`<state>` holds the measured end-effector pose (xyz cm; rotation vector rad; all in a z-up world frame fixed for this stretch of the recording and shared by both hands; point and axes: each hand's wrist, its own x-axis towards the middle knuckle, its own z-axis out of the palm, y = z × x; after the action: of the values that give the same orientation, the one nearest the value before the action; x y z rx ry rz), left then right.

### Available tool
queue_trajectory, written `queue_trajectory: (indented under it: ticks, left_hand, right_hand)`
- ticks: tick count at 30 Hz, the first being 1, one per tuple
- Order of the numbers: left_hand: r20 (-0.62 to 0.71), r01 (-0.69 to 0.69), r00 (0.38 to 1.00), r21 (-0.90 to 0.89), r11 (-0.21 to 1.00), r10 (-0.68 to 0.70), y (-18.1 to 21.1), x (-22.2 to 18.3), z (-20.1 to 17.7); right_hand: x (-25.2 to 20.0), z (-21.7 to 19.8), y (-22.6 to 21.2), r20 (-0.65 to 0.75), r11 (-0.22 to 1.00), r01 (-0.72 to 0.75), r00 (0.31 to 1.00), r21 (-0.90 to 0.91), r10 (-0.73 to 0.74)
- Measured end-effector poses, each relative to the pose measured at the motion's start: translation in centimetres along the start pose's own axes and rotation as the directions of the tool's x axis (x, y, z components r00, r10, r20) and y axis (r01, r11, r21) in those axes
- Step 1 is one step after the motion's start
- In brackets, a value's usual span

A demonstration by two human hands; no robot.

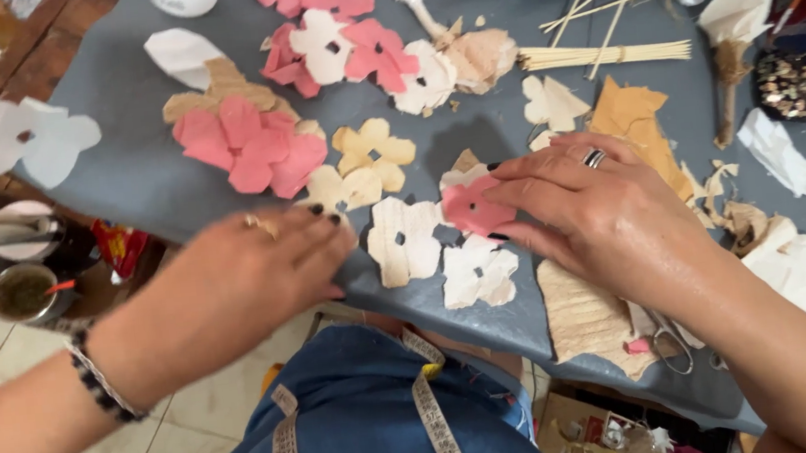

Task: Cutting fabric into petal shapes and assembling them into decorative flowers using scissors and glue.

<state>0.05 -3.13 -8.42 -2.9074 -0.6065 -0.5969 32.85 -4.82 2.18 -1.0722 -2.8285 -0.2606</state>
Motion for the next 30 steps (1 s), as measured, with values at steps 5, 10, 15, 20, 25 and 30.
queue_trajectory:
  ticks: [5,10,15,20,25,30]
  left_hand:
    - [0.063,-0.090,0.994,-0.028,0.996,0.092,0.2,-0.5,0.5]
    - [0.085,-0.057,0.992,-0.336,0.940,0.091,-1.4,0.7,-0.9]
    - [0.091,-0.134,0.984,-0.213,0.968,0.156,-2.1,1.8,-0.9]
    - [0.096,-0.128,0.983,-0.244,0.961,0.156,-3.3,2.0,-0.8]
    - [0.227,0.028,0.974,-0.182,0.983,0.014,-5.3,2.5,-1.2]
    - [0.016,0.314,0.948,-0.186,0.931,-0.317,-6.2,8.5,-2.7]
  right_hand:
    - [-1.6,0.1,2.1,0.032,0.995,-0.095,0.995,0.029,0.094]
    - [-1.7,1.1,4.7,0.043,0.976,-0.208,0.978,0.060,0.206]
    - [0.9,3.7,6.5,-0.020,0.998,-0.049,0.999,-0.027,0.048]
    - [4.6,6.0,6.9,0.065,0.986,0.139,0.989,-0.097,-0.133]
    - [5.3,5.1,8.2,-0.224,0.979,0.185,0.961,0.089,-0.161]
    - [5.1,1.7,5.8,-0.293,0.831,0.051,0.946,0.554,0.138]
